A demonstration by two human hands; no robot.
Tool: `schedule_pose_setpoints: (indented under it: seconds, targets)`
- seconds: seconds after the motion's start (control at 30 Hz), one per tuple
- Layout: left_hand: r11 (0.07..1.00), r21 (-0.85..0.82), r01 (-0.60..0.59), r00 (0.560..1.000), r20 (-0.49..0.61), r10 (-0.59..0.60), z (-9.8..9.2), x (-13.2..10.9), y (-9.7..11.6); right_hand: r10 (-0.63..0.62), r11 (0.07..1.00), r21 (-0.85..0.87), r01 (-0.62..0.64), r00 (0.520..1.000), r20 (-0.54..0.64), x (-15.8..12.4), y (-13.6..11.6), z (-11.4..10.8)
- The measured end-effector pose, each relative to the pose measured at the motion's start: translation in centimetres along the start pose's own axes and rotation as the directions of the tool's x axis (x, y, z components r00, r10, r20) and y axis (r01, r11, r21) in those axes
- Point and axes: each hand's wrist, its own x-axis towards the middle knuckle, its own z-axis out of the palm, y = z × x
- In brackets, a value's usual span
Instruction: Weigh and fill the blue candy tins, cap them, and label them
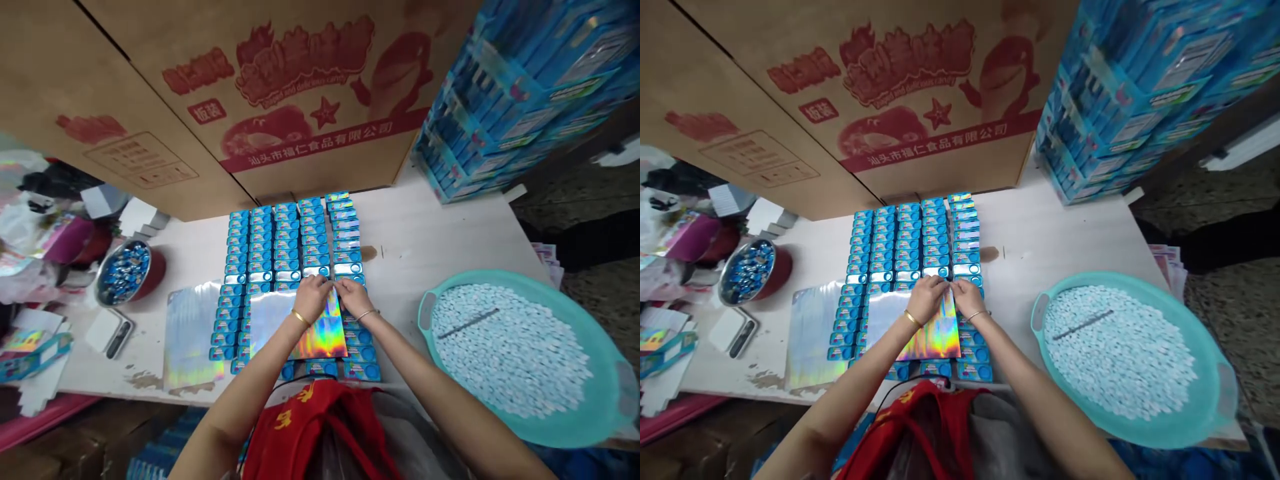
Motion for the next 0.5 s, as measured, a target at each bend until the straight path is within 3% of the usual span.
schedule_pose_setpoints:
  seconds: [0.17, 0.3, 0.4, 0.47, 0.5]
  targets:
    - [1.0, 0.025, -0.007, 0.999, -0.04, 0.008, 1.2, 0.2, 0.2, 0.052, 0.998, 0.034, -0.051, 0.999, -0.009, 0.7, 0.3, 0.0]
    - [0.999, -0.032, -0.015, 0.993, -0.116, 0.011, 1.5, -1.1, 0.8, 0.039, 0.999, 0.022, -0.038, 0.999, -0.011, 0.8, 0.4, -0.2]
    - [0.977, -0.193, -0.095, 0.988, -0.14, 0.068, 0.3, -3.0, 1.3, 0.01, 1.0, -0.001, -0.01, 1.0, -0.03, 0.7, 0.3, -0.4]
    - [0.906, -0.402, -0.132, 0.984, -0.161, 0.072, -1.0, -4.1, 1.7, -0.015, 1.0, -0.014, 0.014, 0.999, -0.051, 0.6, 0.2, -0.4]
    - [0.841, -0.529, -0.112, 0.983, -0.182, 0.017, -1.8, -4.5, 1.9, -0.029, 0.999, -0.019, 0.028, 0.998, -0.062, 0.5, 0.1, -0.5]
